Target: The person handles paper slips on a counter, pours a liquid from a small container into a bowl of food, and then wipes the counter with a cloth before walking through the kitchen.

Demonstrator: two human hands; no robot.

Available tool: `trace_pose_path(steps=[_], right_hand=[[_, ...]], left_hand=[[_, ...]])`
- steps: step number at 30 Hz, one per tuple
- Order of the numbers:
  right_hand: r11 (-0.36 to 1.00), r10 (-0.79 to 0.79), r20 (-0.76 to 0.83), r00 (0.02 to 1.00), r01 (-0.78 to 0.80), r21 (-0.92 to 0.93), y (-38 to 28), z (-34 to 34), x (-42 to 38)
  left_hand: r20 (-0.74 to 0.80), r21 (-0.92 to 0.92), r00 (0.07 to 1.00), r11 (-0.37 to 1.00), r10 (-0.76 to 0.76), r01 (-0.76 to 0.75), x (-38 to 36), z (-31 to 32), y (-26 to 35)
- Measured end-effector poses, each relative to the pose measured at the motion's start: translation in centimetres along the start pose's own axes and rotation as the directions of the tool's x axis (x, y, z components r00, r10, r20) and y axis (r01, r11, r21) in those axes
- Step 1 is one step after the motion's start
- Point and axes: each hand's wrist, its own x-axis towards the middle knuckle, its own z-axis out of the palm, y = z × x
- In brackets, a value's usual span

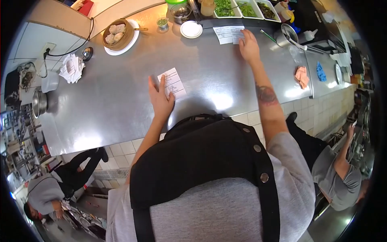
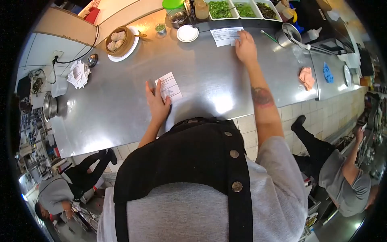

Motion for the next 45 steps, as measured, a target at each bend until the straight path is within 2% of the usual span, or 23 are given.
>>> trace_pose_path(steps=[1,2,3,4,9,12,17,19,21,26,28,29,30,32,33,35,38,45], right_hand=[[0.996,0.014,0.151,0.988,-0.001,-0.086,1.2,0.7,1.0],[0.984,0.038,0.298,0.954,0.016,-0.175,2.4,1.2,1.7],[0.964,0.109,0.440,0.891,0.014,-0.266,3.4,1.7,1.9],[0.965,0.100,0.444,0.891,0.021,-0.260,4.2,2.0,1.7],[0.966,0.087,0.329,0.940,0.001,-0.259,7.4,0.3,-0.3],[0.955,0.104,0.324,0.940,-0.003,-0.298,9.8,-0.8,-0.1],[0.959,0.106,0.330,0.938,-0.009,-0.283,11.2,0.3,2.1],[0.938,0.086,0.298,0.951,0.023,-0.345,11.5,1.3,2.2],[0.950,0.059,0.281,0.958,0.032,-0.311,11.6,1.5,2.2],[0.945,0.057,0.217,0.974,0.017,-0.326,9.5,1.3,2.6],[0.969,-0.064,0.117,0.991,0.090,-0.231,6.1,0.7,3.1],[0.990,-0.133,0.143,0.981,0.139,-0.031,5.5,1.6,3.1],[0.990,-0.133,0.147,0.980,0.139,-0.031,4.4,2.3,3.1],[0.920,-0.261,0.318,0.911,0.136,0.367,1.7,3.5,2.9],[0.920,-0.264,0.315,0.911,0.139,0.367,0.5,3.9,2.5],[0.971,-0.237,0.442,0.865,0.207,0.117,-1.3,4.7,1.5],[0.972,-0.233,0.377,0.897,0.226,0.064,-1.0,4.9,0.7],[0.981,-0.172,0.437,0.883,0.194,-0.006,0.4,2.3,0.0]], left_hand=[[-0.067,0.046,0.997,0.999,0.024,-0.021,-0.5,0.9,0.4],[-0.067,0.060,0.998,0.998,0.016,-0.012,-1.0,1.3,0.5],[0.052,0.231,0.998,0.972,0.038,-0.049,-1.5,1.5,0.7],[0.169,0.384,0.985,0.917,0.042,-0.105,-1.8,1.9,0.9],[0.136,0.401,0.989,0.910,0.057,-0.108,-1.1,2.2,2.3],[0.192,0.431,0.976,0.885,0.099,-0.174,-0.1,2.5,2.7],[0.218,0.440,0.973,0.882,0.076,-0.167,1.5,3.4,3.1],[0.225,0.480,0.973,0.865,0.041,-0.148,1.3,3.1,2.6],[0.139,0.366,0.990,0.929,0.007,-0.058,1.4,3.5,2.4],[0.117,0.303,0.993,0.953,-0.025,-0.011,1.3,3.4,1.9],[0.169,0.366,0.986,0.929,-0.007,-0.056,1.4,3.3,2.0],[0.149,0.359,0.989,0.931,0.008,-0.061,1.5,3.3,2.0],[0.150,0.359,0.989,0.931,0.005,-0.059,1.4,3.2,2.0],[0.145,0.387,0.989,0.920,0.008,-0.064,1.4,3.2,2.2],[0.141,0.387,0.990,0.920,0.009,-0.064,1.4,3.2,2.1],[0.142,0.357,0.990,0.932,0.016,-0.067,1.5,3.1,2.1],[0.144,0.364,0.990,0.929,0.010,-0.062,1.5,2.8,2.7],[0.125,0.344,0.992,0.936,0.030,-0.072,1.4,2.9,2.4]])
